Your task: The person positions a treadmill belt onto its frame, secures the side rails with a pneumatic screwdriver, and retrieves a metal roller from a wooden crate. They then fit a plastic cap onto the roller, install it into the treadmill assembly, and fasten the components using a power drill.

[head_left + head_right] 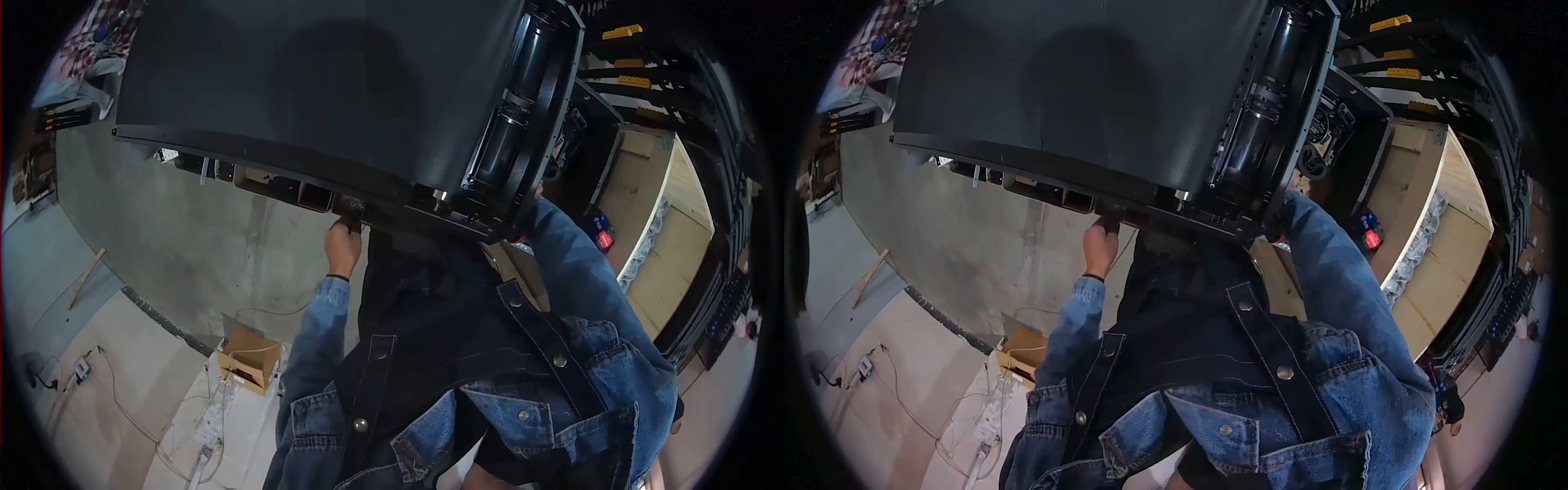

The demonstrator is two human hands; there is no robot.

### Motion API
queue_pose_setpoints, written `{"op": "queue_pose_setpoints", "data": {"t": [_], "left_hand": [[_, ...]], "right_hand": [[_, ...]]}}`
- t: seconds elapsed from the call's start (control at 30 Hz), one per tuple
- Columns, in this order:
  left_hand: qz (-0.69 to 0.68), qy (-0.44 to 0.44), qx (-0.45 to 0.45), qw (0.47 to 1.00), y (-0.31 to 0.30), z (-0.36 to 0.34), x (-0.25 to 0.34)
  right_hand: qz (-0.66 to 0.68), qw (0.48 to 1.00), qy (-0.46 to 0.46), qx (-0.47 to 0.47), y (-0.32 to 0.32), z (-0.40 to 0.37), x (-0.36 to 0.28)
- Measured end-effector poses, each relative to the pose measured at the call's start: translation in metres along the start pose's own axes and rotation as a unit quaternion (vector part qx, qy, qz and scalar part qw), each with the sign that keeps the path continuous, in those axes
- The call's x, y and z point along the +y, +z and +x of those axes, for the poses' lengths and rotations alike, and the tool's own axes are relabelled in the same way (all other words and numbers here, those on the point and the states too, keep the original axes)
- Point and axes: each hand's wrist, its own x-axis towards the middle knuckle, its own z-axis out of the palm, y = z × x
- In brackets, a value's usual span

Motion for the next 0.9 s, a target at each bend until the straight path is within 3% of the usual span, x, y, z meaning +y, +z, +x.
{"op": "queue_pose_setpoints", "data": {"t": [0.07,0.13,0.2,0.23,0.3,0.37,0.4,0.43,0.57,0.67,0.9], "left_hand": [[0.055,0.031,-0.049,0.997,0.024,0.049,-0.016],[0.108,0.075,-0.106,0.986,0.050,0.072,-0.040],[0.136,0.219,-0.121,0.959,0.078,0.092,-0.070],[0.217,0.200,-0.186,0.937,0.093,0.104,-0.081],[0.203,0.235,-0.197,0.930,0.101,0.116,-0.089],[0.197,0.260,-0.215,0.920,0.098,0.116,-0.095],[0.215,0.277,-0.240,0.905,0.094,0.117,-0.094],[0.232,0.295,-0.261,0.890,0.090,0.119,-0.089],[0.267,0.286,-0.256,0.884,0.055,0.113,-0.060],[0.261,0.300,-0.181,0.900,0.056,0.113,-0.065],[0.257,0.399,-0.188,0.860,0.045,0.119,-0.071]], "right_hand": [[0.088,0.995,0.041,0.026,-0.017,0.007,-0.011],[0.180,0.978,0.082,0.067,-0.034,-0.039,-0.007],[0.265,0.952,0.112,0.108,-0.050,-0.072,-0.012],[0.262,0.951,0.109,0.126,-0.062,-0.108,-0.056],[0.113,0.961,0.050,0.247,-0.006,-0.175,-0.179],[0.250,0.951,-0.004,0.182,0.000,-0.214,-0.198],[0.335,0.917,-0.034,0.216,0.015,-0.225,-0.202],[0.335,0.915,-0.035,0.222,0.031,-0.239,-0.214],[0.386,0.864,-0.075,0.315,0.069,-0.285,-0.241],[0.317,0.852,-0.109,0.402,0.072,-0.308,-0.241],[0.327,0.855,-0.150,0.373,0.110,-0.333,-0.277]]}}
